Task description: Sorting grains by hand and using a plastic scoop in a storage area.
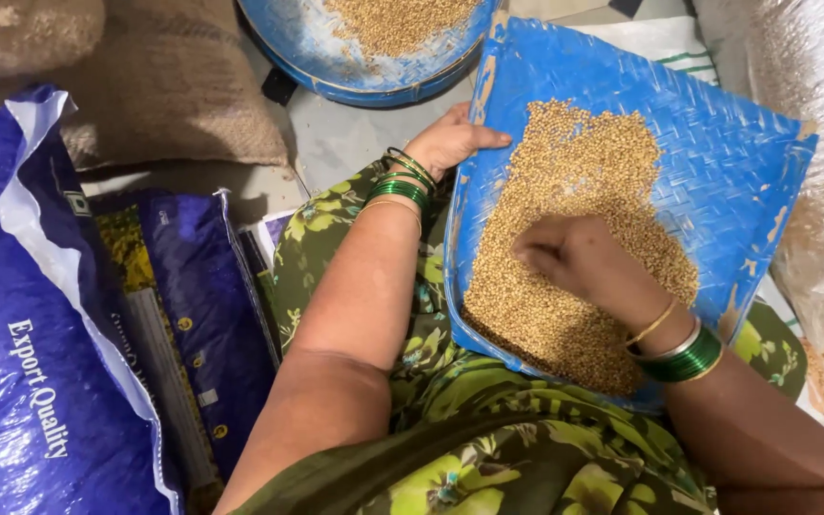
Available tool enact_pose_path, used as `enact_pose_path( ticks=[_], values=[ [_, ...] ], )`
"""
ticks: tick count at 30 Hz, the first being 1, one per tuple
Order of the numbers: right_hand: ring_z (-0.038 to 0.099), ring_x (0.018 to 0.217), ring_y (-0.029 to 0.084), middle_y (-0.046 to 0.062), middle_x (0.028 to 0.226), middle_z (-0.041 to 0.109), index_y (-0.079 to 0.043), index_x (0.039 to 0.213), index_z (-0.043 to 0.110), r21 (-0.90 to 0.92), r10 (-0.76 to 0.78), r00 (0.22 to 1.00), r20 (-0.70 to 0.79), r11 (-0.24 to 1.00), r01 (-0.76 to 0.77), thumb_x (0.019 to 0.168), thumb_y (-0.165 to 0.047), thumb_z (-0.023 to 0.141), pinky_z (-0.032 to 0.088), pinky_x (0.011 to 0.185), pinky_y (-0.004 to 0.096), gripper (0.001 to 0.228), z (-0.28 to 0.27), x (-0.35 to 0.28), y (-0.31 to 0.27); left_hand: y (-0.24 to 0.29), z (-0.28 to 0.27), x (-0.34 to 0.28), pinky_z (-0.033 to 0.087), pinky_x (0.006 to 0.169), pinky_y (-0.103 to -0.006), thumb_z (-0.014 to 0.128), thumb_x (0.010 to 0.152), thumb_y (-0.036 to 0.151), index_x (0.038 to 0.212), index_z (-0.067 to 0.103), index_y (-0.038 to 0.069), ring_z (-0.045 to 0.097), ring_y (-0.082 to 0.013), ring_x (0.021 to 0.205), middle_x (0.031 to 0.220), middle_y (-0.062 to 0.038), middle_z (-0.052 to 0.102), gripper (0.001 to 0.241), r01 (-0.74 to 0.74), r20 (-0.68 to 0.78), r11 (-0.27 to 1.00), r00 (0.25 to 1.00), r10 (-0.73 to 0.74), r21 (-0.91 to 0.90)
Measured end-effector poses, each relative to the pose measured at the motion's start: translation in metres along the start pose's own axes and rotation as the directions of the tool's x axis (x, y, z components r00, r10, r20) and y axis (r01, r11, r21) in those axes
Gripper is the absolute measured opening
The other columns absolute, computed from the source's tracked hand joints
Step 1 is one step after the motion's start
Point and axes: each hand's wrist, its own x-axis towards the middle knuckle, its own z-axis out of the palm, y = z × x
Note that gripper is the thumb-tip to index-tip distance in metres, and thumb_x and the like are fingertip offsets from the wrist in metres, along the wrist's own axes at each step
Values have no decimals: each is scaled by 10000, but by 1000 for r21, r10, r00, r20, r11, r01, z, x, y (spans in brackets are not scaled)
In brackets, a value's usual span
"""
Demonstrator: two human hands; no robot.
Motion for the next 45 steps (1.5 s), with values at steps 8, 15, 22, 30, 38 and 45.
enact_pose_path(
  ticks=[8, 15, 22, 30, 38, 45],
  values=[
    [607, 631, 272, 124, 699, 644, -48, 806, 689, -123, 100, 993, 54, 988, -93, 908, -170, 724, 509, 640, 406, 163, 25, -1, 10, 5, 3, -2, 586, 890, -331, 816, 766, 133, 1227, 630, -33, 719, -189, 942, 1072, -114, 754, 524, 5, 8, 999, 1000, -5, -49],
    [640, 642, 259, 140, 749, 670, -53, 944, 669, -26, 224, 973, -48, 974, -225, 943, -135, 670, 511, 617, 389, 82, 7, 4, -24, 6, 5, -1, 580, 915, -328, 810, 770, 127, 1215, 646, -36, 724, -190, 961, 1078, -109, 763, 502, 9, -12, 1000, 1000, -9, -13],
    [657, 669, 249, 117, 780, 686, -40, 897, 680, 92, 116, 991, -72, 990, -109, 915, -71, 659, 528, 626, 373, 42, 41, -2, -18, 6, 5, -2, 572, 926, -325, 811, 764, 132, 1223, 641, -17, 713, -183, 973, 1079, -98, 758, 512, -15, 7, 1000, 1000, 15, -12],
    [644, 725, 350, 143, 795, 668, -62, 811, 701, -149, 100, 985, -143, 981, -122, 878, -180, 730, 522, 683, 470, 139, 62, 0, -17, 0, 2, 5, 573, 919, -327, 822, 756, 136, 1207, 648, -24, 715, -184, 967, 1069, -102, 760, 509, -16, 7, 1000, 1000, 16, -14],
    [651, 651, 249, 93, 768, 677, -67, 816, 706, -58, 116, 984, -136, 991, -124, 845, -102, 718, 529, 615, 375, 47, 60, 2, -5, 0, 4, 4, 575, 912, -327, 813, 772, 117, 1204, 659, -44, 721, -179, 951, 1066, -109, 761, 486, -36, 28, 999, 999, 37, -28],
    [585, 607, 104, 35, 763, 677, -51, 902, 729, 176, 233, 932, -277, 966, -189, 914, -118, 729, 486, 559, 262, 67, 26, 24, 16, 29, 24, -17, 578, 893, -370, 779, 753, 12, 1448, 287, 85, 703, -173, 958, 1200, -96, 686, 854, -255, -36, 963, 967, 253, -92]
  ],
)
